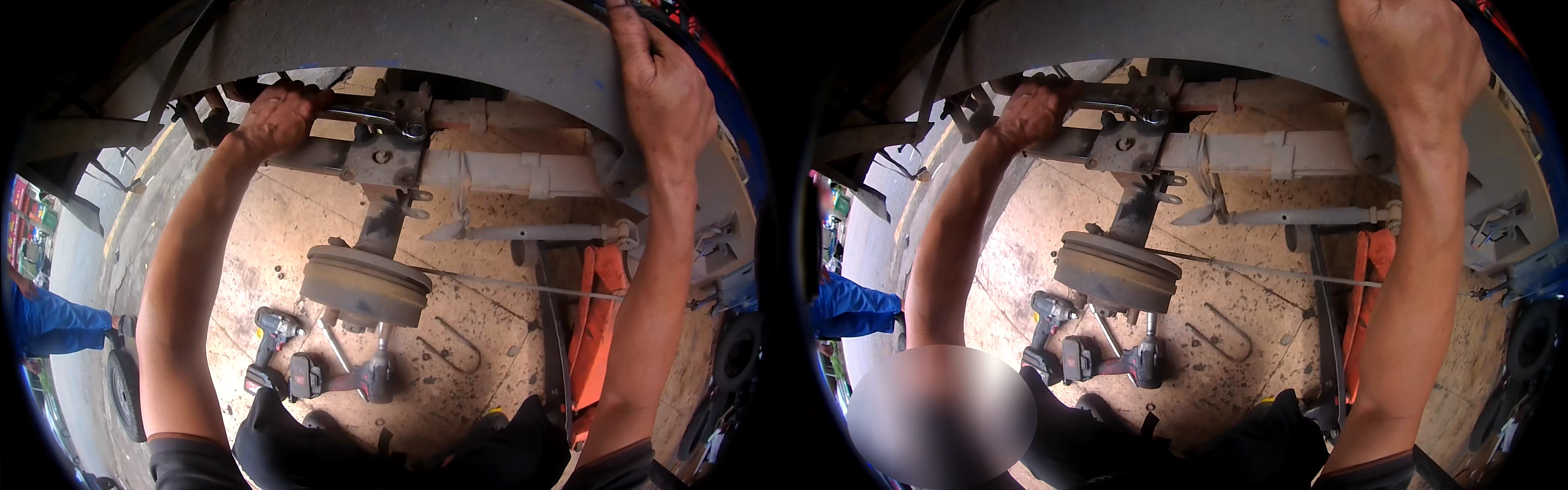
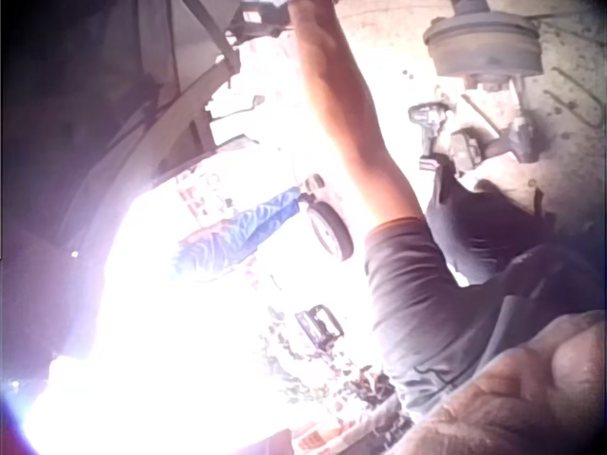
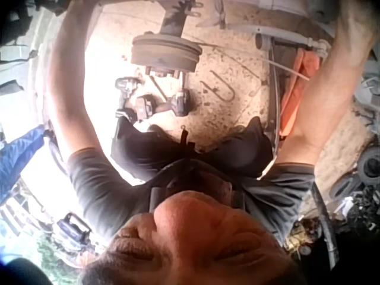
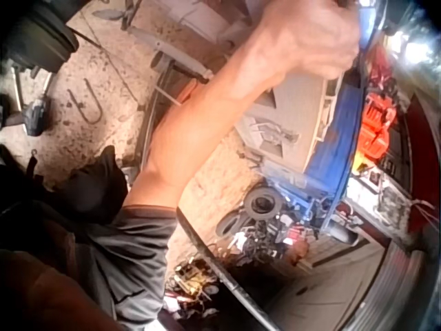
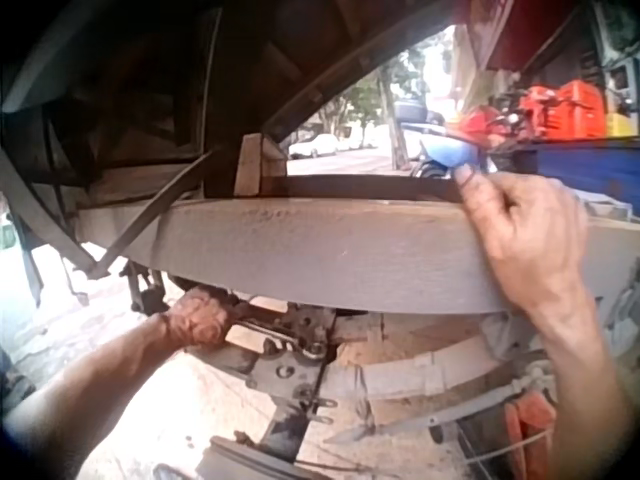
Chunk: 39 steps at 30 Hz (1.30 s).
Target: The person removes nuts and a bracket from a U-bolt on a vehicle's axle using a wrench and then pulls the U-bolt off by hand.
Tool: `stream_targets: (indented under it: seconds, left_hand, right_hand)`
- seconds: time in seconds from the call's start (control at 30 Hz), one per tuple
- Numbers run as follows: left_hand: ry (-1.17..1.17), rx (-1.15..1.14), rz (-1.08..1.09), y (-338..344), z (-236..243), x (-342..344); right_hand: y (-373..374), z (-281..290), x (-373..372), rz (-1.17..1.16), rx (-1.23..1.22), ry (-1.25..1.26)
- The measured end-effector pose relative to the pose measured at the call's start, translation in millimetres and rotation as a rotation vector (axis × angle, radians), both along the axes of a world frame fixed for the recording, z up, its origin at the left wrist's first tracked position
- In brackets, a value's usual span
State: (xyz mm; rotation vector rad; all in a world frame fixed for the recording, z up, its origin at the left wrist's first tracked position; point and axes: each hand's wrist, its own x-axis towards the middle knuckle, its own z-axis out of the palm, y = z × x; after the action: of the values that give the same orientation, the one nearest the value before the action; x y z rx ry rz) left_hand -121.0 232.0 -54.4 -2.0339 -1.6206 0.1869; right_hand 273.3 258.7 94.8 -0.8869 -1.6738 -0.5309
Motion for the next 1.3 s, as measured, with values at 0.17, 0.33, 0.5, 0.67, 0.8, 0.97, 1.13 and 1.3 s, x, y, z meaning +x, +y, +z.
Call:
stream_targets:
  seconds: [0.17, 0.33, 0.5, 0.67, 0.8, 0.97, 1.13, 1.3]
  left_hand:
    - [0.063, 0.122, -0.104, -4, 0, -1]
    - [-0.056, 0.096, 0.06, -1, -10, 0]
    - [-0.022, -0.07, 0.169, -3, 7, 26]
    - [0.153, -0.081, 0.037, -7, 16, 16]
    - [0.007, -0.021, 0.119, -10, 6, 26]
    - [0.015, -0.01, 0.095, -9, 4, 22]
    - [0.037, -0.13, 0.16, -13, 18, 34]
    - [-0.071, -0.1, 0.294, -20, 18, 51]
  right_hand:
    - [0, -3, -8, -0.109, 0.058, -0.036]
    - [-6, 5, 1, 0.029, -0.057, -0.019]
    - [-5, 5, 3, 0.0, -0.075, -0.036]
    - [11, -4, -2, -0.12, 0.075, -0.008]
    - [10, -6, 0, -0.118, 0.071, -0.029]
    - [17, -6, 1, -0.142, 0.061, -0.03]
    - [21, -8, 2, -0.181, 0.069, -0.018]
    - [56, -4, 35, -0.312, -0.285, -0.12]
